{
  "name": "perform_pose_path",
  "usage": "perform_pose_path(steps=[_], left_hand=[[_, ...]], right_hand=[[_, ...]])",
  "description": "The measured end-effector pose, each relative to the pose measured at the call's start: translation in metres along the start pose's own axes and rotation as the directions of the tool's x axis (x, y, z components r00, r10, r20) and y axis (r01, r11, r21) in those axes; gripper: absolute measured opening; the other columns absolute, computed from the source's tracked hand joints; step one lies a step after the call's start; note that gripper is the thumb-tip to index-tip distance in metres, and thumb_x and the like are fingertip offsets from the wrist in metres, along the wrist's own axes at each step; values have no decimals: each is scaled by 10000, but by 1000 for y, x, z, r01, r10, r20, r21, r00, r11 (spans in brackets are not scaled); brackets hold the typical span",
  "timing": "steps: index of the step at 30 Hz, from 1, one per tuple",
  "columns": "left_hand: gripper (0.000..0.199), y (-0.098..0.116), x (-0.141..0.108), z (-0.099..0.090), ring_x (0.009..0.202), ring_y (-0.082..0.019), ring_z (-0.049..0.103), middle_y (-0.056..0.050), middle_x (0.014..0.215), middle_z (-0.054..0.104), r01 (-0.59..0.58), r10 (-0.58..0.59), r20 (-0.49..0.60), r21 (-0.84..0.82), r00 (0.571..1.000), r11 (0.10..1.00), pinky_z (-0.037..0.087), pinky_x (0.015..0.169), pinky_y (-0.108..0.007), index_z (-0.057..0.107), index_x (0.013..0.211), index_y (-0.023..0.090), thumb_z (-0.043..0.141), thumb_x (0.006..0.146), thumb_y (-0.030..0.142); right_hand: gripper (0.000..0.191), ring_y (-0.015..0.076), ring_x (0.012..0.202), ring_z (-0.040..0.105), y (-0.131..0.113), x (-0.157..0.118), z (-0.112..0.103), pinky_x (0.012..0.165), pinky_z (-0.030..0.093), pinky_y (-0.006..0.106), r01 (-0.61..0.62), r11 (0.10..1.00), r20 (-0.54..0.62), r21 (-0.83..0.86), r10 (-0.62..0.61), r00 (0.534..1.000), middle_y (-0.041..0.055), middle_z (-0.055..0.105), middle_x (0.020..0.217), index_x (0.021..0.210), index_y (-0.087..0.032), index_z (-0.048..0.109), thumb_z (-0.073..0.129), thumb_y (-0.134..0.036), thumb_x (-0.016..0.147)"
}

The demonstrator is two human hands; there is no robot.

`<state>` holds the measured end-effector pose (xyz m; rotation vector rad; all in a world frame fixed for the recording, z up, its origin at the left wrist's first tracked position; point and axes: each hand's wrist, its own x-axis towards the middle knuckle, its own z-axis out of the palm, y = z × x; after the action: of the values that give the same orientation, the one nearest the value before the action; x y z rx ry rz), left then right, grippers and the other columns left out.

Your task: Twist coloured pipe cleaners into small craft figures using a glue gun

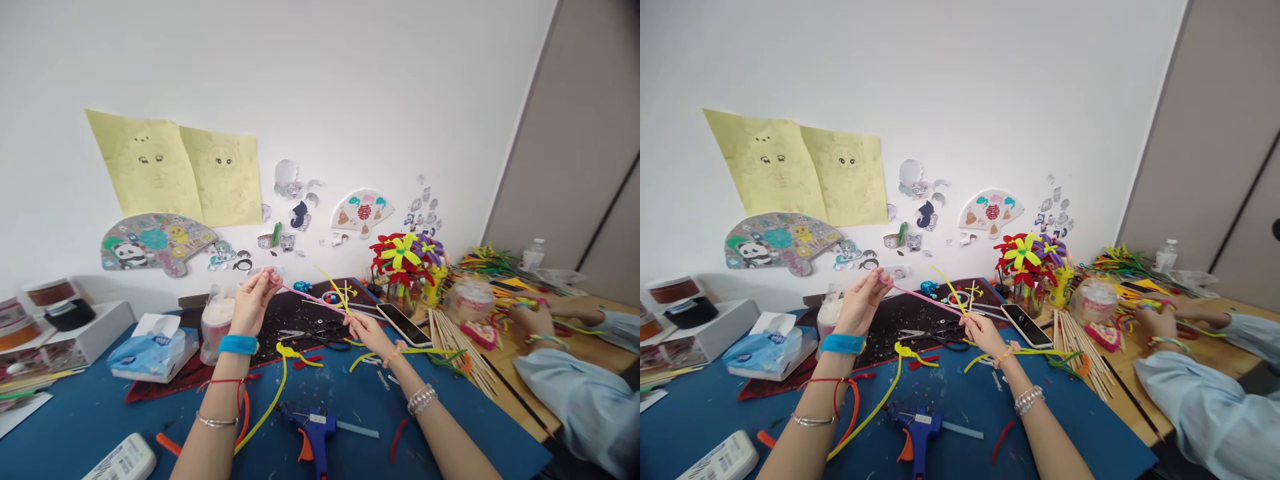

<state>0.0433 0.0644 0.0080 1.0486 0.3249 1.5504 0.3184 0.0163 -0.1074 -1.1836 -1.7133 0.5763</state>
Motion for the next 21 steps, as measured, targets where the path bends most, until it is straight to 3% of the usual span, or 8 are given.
perform_pose_path(steps=[6, 13, 16, 21], left_hand=[[102, 2, 2, 0, 835, -131, 655, -29, 846, 681, 57, -66, -51, -172, 996, 983, 539, 804, -242, 663, 877, 131, 669, 775, 145], [116, 5, 4, -4, 677, -78, 621, -13, 739, 635, 139, -162, -50, -300, 986, 944, 544, 781, -237, 637, 912, 126, 526, 886, 150], [119, 7, 3, -5, 642, -74, 611, -10, 734, 629, 169, -184, -19, -312, 983, 935, 550, 740, -234, 634, 908, 123, 518, 886, 135], [131, 8, 3, -8, 698, -101, 651, -8, 736, 656, 110, -130, -69, -245, 989, 963, 553, 748, -239, 643, 884, 121, 527, 855, 70]], right_hand=[[368, 86, 473, 375, -2, -1, 0, 513, 325, 214, 0, 1000, 37, 15, -1, 999, -49, 435, 529, 888, -161, 531, 333, -470, 907], [375, 99, 517, 440, -7, -3, 4, 564, 362, 222, 2, 1000, 103, 29, -5, 995, -34, 479, 535, 881, -156, 567, 348, -460, 906], [368, 101, 525, 448, -6, -2, 2, 575, 369, 224, -1, 999, 102, 33, -2, 995, -33, 480, 534, 879, -155, 565, 348, -451, 908], [344, 103, 522, 457, -1, -2, 2, 602, 395, 234, -5, 999, 99, 43, 1, 995, -37, 481, 512, 873, -150, 560, 353, -423, 907]])
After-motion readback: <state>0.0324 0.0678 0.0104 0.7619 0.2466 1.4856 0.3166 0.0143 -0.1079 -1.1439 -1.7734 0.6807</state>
